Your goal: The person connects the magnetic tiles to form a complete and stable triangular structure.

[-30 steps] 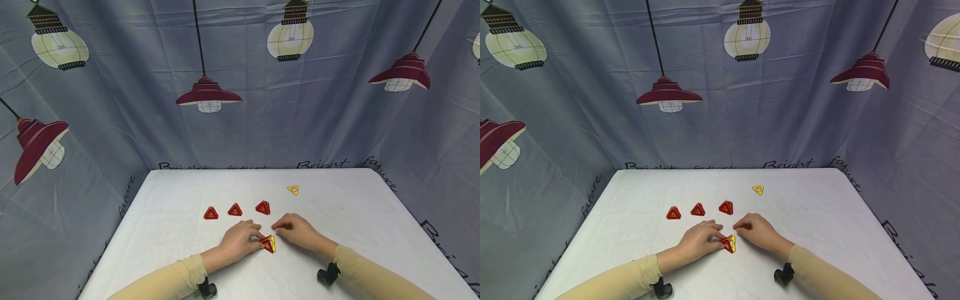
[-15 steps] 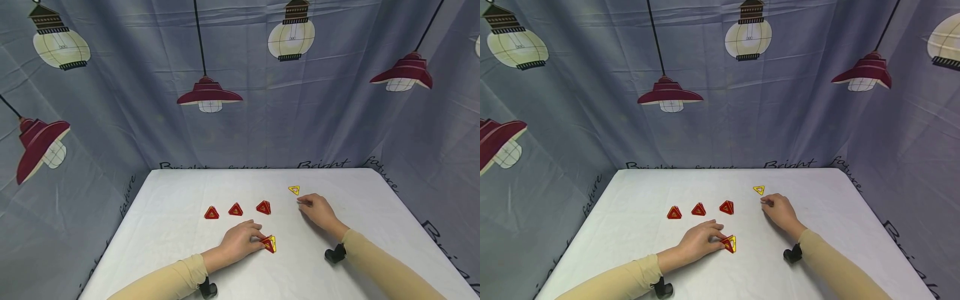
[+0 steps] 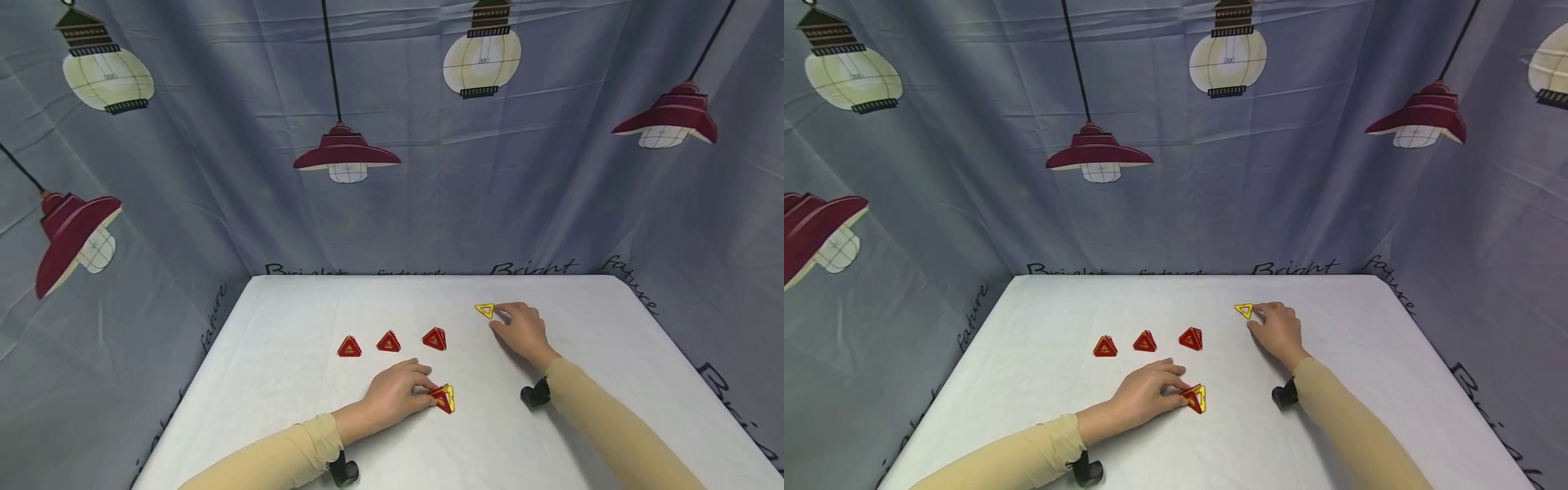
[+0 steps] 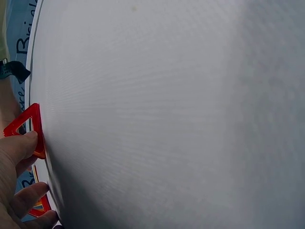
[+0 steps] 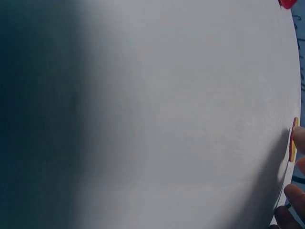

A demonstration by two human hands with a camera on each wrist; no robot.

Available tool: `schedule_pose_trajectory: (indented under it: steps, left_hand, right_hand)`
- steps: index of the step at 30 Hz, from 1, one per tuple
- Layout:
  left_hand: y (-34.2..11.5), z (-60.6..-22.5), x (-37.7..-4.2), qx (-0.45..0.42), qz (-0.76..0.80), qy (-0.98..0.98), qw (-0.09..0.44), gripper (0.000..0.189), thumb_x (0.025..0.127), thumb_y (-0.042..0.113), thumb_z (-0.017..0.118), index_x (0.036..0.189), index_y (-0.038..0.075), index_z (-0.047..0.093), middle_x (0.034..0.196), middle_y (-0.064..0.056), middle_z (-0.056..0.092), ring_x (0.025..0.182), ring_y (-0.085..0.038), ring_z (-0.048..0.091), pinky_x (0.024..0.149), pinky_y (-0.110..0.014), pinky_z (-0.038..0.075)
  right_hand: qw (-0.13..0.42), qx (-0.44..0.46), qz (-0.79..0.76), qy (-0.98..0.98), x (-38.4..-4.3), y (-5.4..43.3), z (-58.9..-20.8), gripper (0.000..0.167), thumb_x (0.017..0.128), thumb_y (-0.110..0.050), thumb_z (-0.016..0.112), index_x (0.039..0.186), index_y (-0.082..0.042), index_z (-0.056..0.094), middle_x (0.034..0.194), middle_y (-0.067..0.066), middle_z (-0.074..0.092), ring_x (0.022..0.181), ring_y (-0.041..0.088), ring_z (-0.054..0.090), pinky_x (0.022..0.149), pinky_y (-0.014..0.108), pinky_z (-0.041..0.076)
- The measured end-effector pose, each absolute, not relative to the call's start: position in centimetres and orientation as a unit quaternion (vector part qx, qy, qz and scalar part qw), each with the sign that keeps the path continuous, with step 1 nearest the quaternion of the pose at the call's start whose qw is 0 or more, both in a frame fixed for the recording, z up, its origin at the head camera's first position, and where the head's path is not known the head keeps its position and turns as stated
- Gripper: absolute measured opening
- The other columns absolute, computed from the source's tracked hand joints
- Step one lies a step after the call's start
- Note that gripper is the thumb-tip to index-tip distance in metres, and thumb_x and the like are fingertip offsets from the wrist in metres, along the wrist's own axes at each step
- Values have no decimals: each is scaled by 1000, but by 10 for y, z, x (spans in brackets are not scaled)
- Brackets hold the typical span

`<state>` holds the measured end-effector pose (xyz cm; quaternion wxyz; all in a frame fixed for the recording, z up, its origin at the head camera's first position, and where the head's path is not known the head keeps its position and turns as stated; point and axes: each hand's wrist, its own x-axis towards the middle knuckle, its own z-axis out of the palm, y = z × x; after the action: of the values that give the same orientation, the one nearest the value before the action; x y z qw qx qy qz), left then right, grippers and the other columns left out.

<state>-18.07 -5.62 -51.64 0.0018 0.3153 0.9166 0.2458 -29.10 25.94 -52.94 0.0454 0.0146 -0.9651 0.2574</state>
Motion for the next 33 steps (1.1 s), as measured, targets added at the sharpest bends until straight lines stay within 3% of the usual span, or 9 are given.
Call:
schedule_pose_trajectory:
  steps: [24,33]
  left_hand:
    - [-53,-514,-181,314,239,919,-1,19,90,30,79,108,26,82,131,4,68,133,-25,56,107,-37,46]
    - [-54,-514,-181,310,241,920,8,19,90,31,79,108,26,82,131,4,68,134,-25,55,107,-38,46]
  right_hand:
    - [58,30,230,-971,-308,255,-530,43,101,-26,63,136,-2,64,141,25,53,128,47,44,100,67,35]
    - [32,47,200,-978,-312,255,-526,40,99,-21,65,134,-3,66,137,24,56,124,46,47,96,68,40]
